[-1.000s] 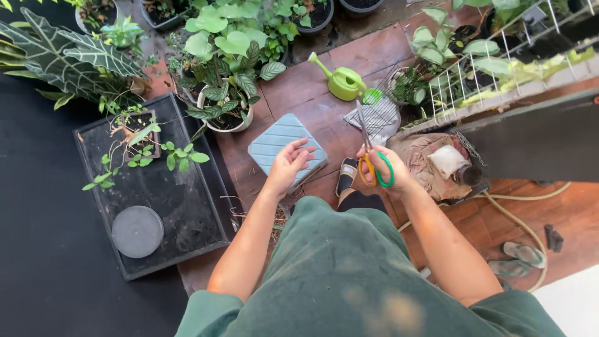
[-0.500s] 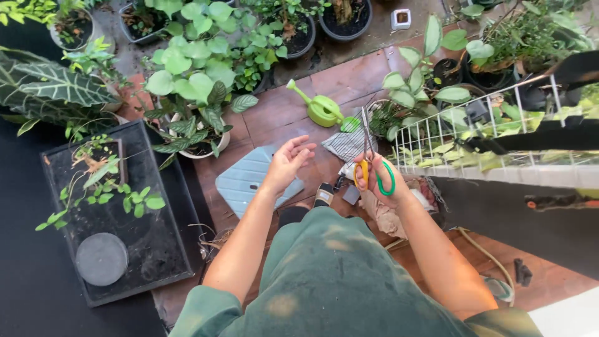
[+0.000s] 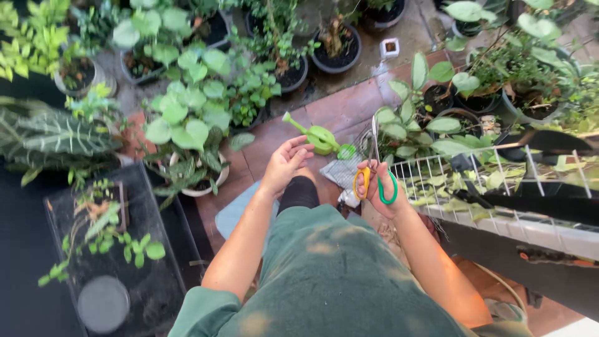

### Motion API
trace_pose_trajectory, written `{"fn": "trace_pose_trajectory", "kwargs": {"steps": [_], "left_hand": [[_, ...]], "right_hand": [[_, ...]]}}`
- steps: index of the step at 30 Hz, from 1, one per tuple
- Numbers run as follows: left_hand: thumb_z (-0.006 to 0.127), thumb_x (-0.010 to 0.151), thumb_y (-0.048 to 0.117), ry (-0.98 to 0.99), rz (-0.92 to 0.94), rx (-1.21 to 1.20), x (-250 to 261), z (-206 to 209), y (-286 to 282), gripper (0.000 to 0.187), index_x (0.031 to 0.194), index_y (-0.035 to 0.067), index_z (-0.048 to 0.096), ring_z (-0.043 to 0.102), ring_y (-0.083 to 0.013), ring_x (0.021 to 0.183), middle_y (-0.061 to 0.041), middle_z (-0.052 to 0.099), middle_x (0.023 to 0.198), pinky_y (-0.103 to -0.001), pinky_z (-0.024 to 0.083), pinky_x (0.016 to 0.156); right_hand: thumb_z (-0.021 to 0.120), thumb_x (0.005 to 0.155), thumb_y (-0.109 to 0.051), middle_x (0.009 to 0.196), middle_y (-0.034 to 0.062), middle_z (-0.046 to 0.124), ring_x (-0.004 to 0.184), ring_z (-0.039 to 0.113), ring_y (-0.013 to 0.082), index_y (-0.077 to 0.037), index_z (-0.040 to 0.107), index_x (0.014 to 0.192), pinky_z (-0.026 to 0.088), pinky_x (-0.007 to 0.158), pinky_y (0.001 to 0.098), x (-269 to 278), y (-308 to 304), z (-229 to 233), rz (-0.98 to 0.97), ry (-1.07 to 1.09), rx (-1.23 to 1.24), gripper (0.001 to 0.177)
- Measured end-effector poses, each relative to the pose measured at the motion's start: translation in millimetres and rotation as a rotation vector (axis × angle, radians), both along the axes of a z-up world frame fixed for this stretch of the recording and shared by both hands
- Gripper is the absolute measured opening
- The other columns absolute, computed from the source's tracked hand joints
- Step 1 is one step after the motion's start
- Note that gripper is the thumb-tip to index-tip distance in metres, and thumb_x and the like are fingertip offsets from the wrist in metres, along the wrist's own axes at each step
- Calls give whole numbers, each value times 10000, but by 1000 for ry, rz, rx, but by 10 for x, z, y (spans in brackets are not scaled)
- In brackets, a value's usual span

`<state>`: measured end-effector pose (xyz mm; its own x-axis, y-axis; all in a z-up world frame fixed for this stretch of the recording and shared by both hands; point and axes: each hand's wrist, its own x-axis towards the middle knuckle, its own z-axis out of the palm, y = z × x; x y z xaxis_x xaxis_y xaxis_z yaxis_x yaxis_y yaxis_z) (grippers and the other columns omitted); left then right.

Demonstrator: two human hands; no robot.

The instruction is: Prune and trim indoor plants and outdoor garden vines using scissors.

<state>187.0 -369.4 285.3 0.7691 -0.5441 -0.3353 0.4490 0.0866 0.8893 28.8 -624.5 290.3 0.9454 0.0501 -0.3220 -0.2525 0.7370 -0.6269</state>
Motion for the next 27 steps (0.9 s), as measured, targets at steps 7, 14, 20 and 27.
{"fn": "trace_pose_trajectory", "kwargs": {"steps": [7, 14, 20, 27], "left_hand": [[631, 1011, 237, -46, -182, -18, 1534, -165, -257, 520, 1473, 43, 491, 680, -158, 1139, -111, 680, 1355, -296, 531, 930], [616, 1023, 196, -37, -342, 29, 3212, -200, 32, 494, 1477, 57, 480, 675, -154, 1145, -106, 674, 1347, -293, 539, 933], [608, 1023, 173, -30, -449, 153, 4083, -173, 48, 481, 1476, 56, 496, 673, -151, 1151, -106, 686, 1355, -279, 533, 930], [599, 1030, 181, 47, -499, 178, 4251, -390, -180, 470, 1469, 56, 488, 688, -152, 1142, -95, 681, 1356, -278, 542, 920]], "right_hand": [[572, 967, -641, 904, 62, 592, 781, 560, 196, -83, 565, 1221, 478, 732, 345, 817, -147, -263, -268, -5, 47, 614], [576, 984, -650, 892, 65, 590, 794, 567, 207, -77, 578, 1222, 478, 743, 346, 1906, 140, -400, -541, 110, 41, 621], [572, 993, -643, 908, 58, 593, 815, 564, 202, -99, 582, 1239, 470, 759, 354, 2412, 386, -137, -616, 134, -20, 597], [564, 991, -636, 908, 62, 600, 812, 575, 209, -96, 576, 1222, 478, 745, 362, 2461, 539, -326, -716, 220, -31, 587]]}}
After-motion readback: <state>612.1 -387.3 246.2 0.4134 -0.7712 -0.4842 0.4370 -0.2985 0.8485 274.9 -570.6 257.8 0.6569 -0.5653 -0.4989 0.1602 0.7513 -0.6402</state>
